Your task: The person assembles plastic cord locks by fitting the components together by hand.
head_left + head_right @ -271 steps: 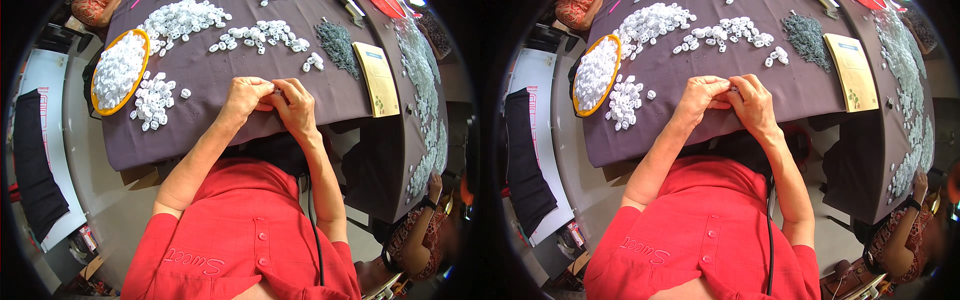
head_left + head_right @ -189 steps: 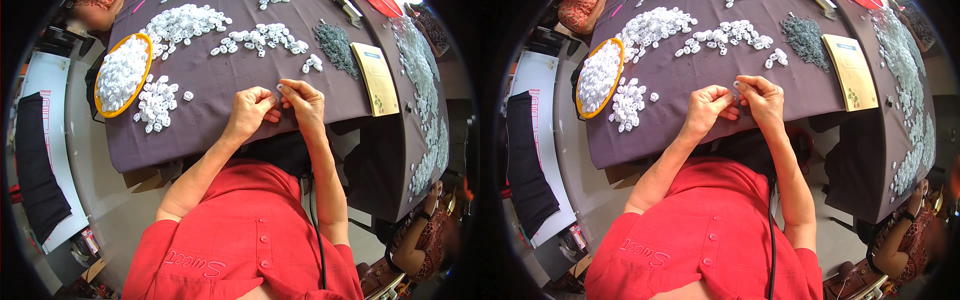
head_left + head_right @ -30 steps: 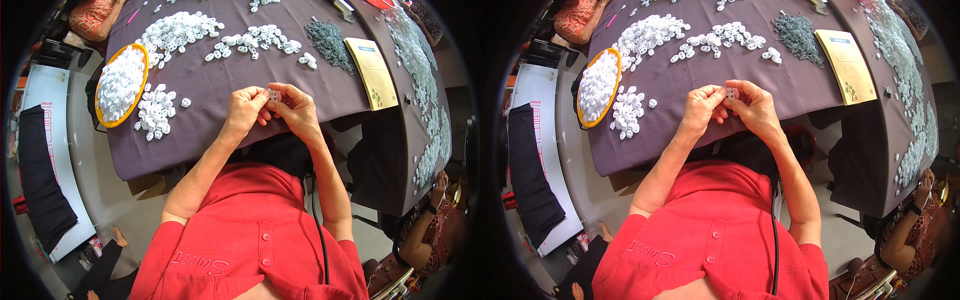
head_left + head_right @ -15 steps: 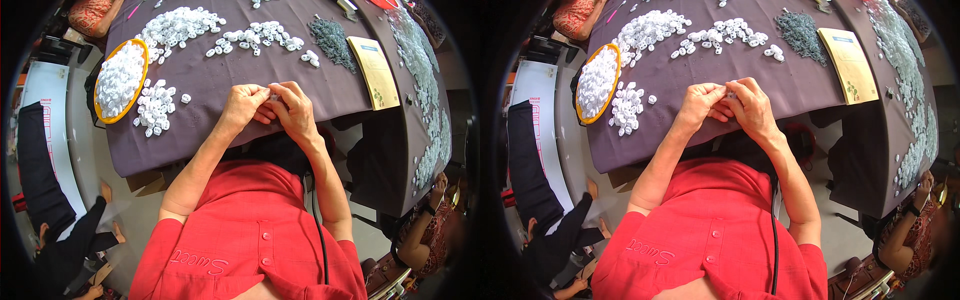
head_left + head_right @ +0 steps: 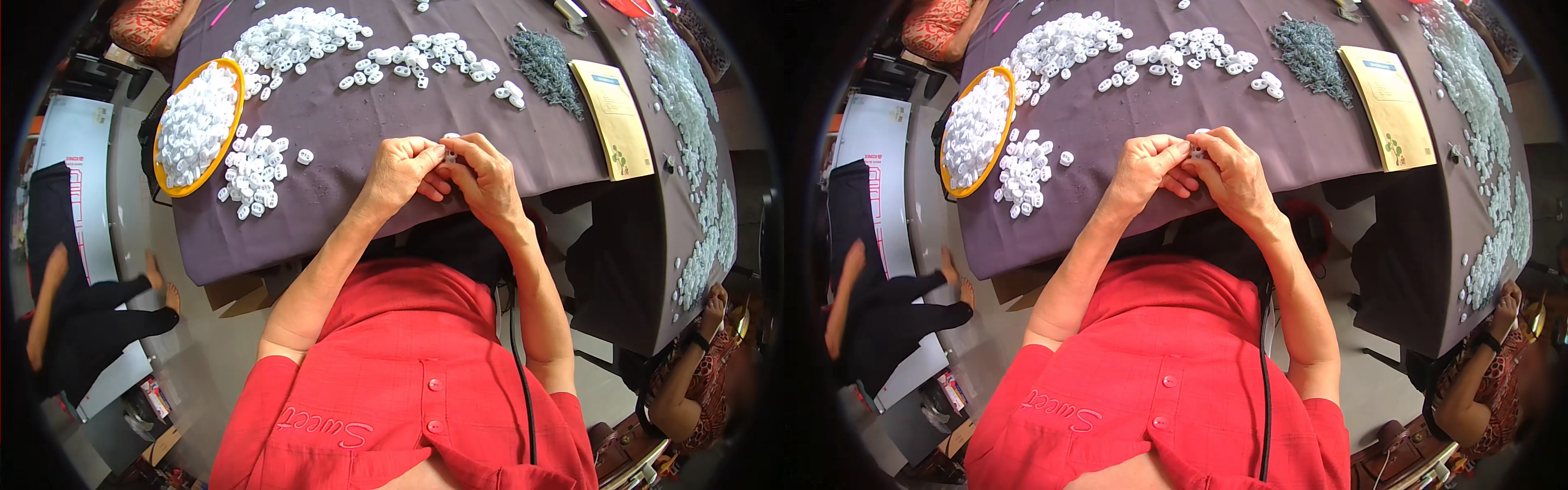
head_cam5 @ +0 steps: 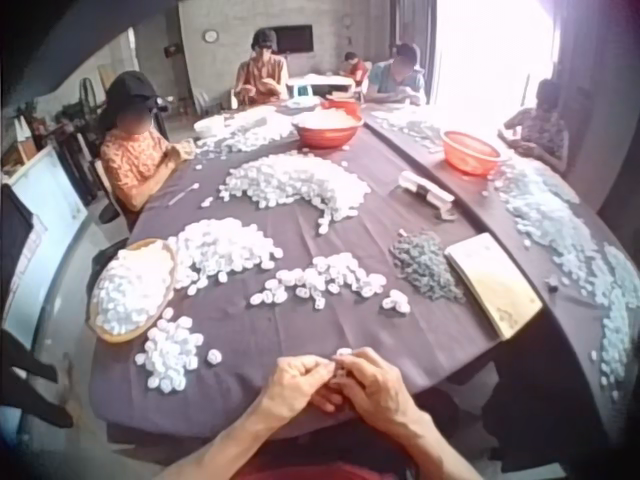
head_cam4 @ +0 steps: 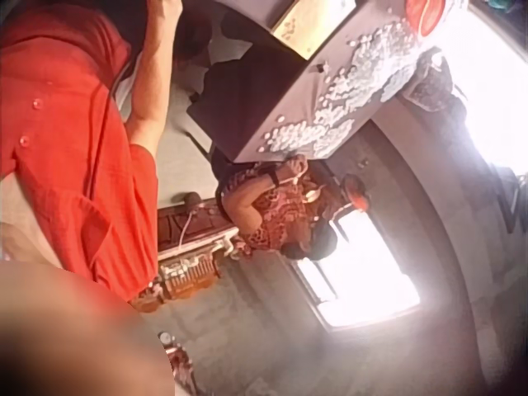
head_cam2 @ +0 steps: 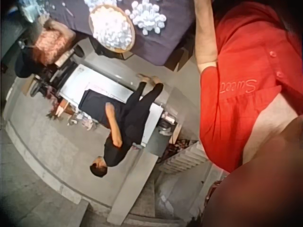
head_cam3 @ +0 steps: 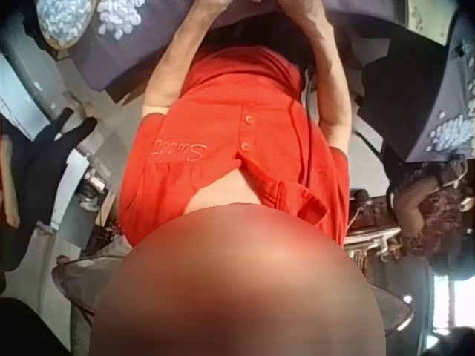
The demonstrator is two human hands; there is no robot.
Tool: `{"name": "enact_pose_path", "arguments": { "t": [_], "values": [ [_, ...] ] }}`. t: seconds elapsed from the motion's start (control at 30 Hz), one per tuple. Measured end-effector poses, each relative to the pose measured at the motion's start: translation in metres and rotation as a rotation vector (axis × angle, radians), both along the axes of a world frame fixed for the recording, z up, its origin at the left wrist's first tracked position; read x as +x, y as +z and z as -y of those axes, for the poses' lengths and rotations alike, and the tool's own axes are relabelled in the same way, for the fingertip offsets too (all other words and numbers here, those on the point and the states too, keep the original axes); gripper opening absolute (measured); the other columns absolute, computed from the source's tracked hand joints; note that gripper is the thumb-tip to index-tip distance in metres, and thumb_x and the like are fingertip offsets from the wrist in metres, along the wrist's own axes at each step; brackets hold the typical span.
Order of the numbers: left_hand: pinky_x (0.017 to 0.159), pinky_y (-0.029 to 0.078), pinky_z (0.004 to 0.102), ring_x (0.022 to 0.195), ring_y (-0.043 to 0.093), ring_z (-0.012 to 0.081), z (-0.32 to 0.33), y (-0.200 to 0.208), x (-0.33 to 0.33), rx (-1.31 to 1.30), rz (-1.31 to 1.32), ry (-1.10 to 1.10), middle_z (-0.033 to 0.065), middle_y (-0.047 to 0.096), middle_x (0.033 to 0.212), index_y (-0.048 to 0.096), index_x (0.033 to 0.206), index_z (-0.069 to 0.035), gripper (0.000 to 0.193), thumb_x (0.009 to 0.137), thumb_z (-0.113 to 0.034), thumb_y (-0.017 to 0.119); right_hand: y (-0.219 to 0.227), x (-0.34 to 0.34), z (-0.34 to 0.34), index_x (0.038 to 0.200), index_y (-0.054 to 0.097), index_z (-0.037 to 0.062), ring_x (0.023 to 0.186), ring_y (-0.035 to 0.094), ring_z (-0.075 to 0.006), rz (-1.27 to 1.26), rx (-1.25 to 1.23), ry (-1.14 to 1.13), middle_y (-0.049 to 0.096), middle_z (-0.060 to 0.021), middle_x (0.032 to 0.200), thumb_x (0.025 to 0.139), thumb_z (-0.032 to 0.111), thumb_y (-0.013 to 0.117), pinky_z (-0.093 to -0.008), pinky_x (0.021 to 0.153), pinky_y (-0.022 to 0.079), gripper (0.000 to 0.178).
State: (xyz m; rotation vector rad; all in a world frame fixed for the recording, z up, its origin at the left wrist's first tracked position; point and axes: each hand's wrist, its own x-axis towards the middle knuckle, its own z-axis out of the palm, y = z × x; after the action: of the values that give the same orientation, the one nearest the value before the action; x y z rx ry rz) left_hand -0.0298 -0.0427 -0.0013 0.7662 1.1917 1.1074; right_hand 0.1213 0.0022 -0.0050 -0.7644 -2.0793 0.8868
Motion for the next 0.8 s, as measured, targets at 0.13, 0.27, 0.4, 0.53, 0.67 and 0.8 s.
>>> {"name": "enact_pose_path", "arguments": {
  "t": [0.13,0.27,0.4,0.53,0.67,0.8],
  "values": [
    [0.049,0.053,0.0240,0.056,0.062,0.0133,0.0013,-0.0021,-0.0001,0.013,-0.006,-0.004,0.0078,0.062,0.073,0.060,0.087,0.002,0.023,0.090,-0.019,0.052,0.0011,0.0006,0.0000,0.097,0.058,-0.0019,0.073,0.061,-0.0223,0.000,0.007,0.024,0.059,-0.0121,0.089,0.075,-0.001,0.057,-0.0281,0.063,0.048,0.022],
    [0.048,0.052,0.0231,0.054,0.060,0.0124,0.0020,-0.0019,0.0002,0.013,-0.004,0.005,0.0077,0.062,0.071,0.061,0.086,0.002,0.023,0.089,-0.019,0.052,-0.0008,-0.0003,-0.0008,0.097,0.058,-0.0014,0.071,0.061,-0.0230,-0.018,0.054,0.024,0.059,-0.0120,0.087,0.075,-0.001,0.057,-0.0284,0.062,0.048,0.021],
    [0.045,0.050,0.0214,0.051,0.059,0.0110,0.0037,0.0011,0.0000,0.008,-0.045,0.010,0.0072,0.062,0.069,0.062,0.084,0.002,0.023,0.089,-0.019,0.052,-0.0028,-0.0007,0.0000,0.096,0.059,-0.0007,0.071,0.061,-0.0230,-0.003,0.053,0.027,0.059,-0.0119,0.086,0.076,0.000,0.057,-0.0285,0.062,0.048,0.020],
    [0.039,0.044,0.0185,0.046,0.055,0.0084,0.0031,-0.0002,-0.0019,0.028,-0.060,0.008,0.0064,0.061,0.065,0.063,0.081,0.002,0.024,0.089,-0.019,0.053,-0.0029,-0.0020,0.0002,0.095,0.059,-0.0001,0.070,0.062,-0.0228,-0.020,0.042,0.007,0.059,-0.0112,0.084,0.076,0.000,0.058,-0.0283,0.062,0.048,0.018],
    [0.037,0.040,0.0168,0.044,0.053,0.0073,0.0026,-0.0015,-0.0042,0.026,-0.079,-0.008,0.0063,0.060,0.064,0.063,0.081,0.002,0.024,0.088,-0.019,0.053,-0.0029,-0.0035,-0.0002,0.093,0.058,-0.0001,0.067,0.060,-0.0263,-0.027,0.033,0.014,0.057,-0.0122,0.077,0.076,0.002,0.060,-0.0313,0.059,0.049,0.017],
    [0.037,0.040,0.0170,0.045,0.053,0.0074,0.0026,0.0002,-0.0055,-0.004,-0.084,-0.025,0.0064,0.060,0.064,0.064,0.081,0.002,0.025,0.088,-0.019,0.054,-0.0060,-0.0017,-0.0001,0.092,0.059,0.0001,0.066,0.060,-0.0265,-0.037,0.045,0.009,0.057,-0.0121,0.077,0.076,0.002,0.060,-0.0312,0.058,0.049,0.016]
  ]
}}
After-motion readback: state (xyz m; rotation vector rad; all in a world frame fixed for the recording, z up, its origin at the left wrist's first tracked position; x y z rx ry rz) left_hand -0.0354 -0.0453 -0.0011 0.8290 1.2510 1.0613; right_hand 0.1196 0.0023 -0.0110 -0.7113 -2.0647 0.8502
